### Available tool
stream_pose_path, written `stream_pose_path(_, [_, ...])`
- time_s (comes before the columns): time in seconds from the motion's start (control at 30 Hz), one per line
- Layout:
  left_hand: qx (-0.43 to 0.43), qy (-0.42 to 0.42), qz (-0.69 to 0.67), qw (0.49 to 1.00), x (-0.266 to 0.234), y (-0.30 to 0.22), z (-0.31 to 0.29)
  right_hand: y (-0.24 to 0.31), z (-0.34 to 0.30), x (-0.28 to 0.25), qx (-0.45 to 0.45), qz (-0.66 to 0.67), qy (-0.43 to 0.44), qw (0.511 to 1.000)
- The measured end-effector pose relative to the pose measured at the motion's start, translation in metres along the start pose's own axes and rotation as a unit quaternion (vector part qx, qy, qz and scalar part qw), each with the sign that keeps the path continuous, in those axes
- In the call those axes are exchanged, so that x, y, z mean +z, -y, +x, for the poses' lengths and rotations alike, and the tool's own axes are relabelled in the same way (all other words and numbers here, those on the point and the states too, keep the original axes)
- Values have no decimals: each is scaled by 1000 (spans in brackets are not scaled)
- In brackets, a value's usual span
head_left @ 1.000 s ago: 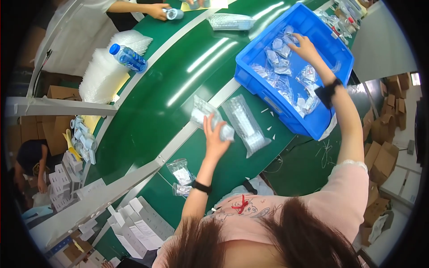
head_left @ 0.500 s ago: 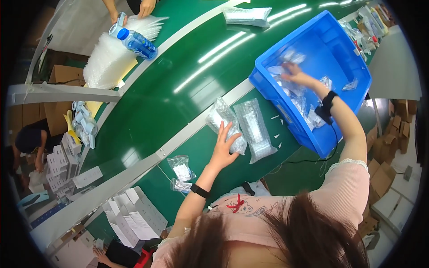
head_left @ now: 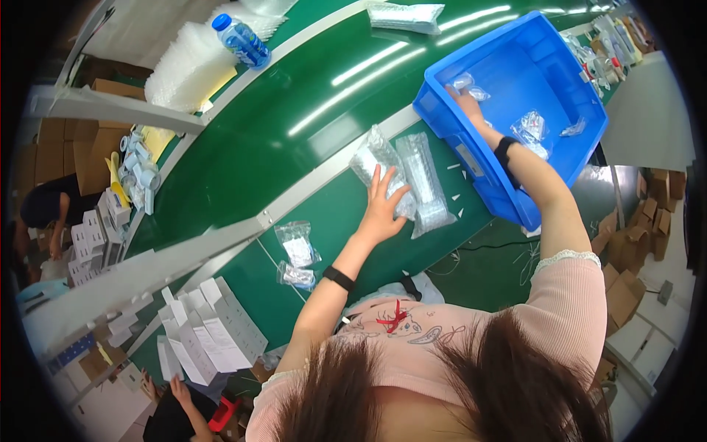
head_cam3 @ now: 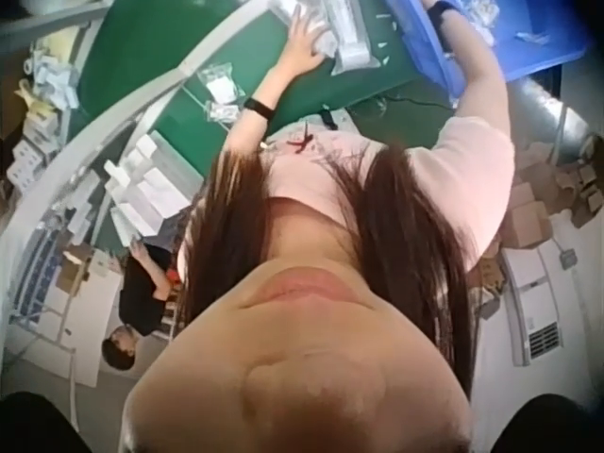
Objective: Packing small electronic components into white cardboard boxes on an assembly line.
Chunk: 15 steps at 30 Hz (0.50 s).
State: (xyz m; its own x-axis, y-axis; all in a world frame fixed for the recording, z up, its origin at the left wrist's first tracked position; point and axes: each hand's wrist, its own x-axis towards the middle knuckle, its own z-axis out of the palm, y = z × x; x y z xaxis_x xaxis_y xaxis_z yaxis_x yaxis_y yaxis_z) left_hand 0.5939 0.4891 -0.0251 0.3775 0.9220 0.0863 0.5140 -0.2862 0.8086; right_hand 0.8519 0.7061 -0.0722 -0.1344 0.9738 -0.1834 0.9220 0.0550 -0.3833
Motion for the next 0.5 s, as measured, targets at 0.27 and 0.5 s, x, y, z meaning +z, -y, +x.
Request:
stream_pose_path(0.27, [-9,-92,13,996,-44,-24,-78,14,-62,-116,-27,414,-117,902])
stream_pose_path(0.5, [-180,-321,-316,874,-76,-11,-159,163,-204,-126,-107,455,-26,884])
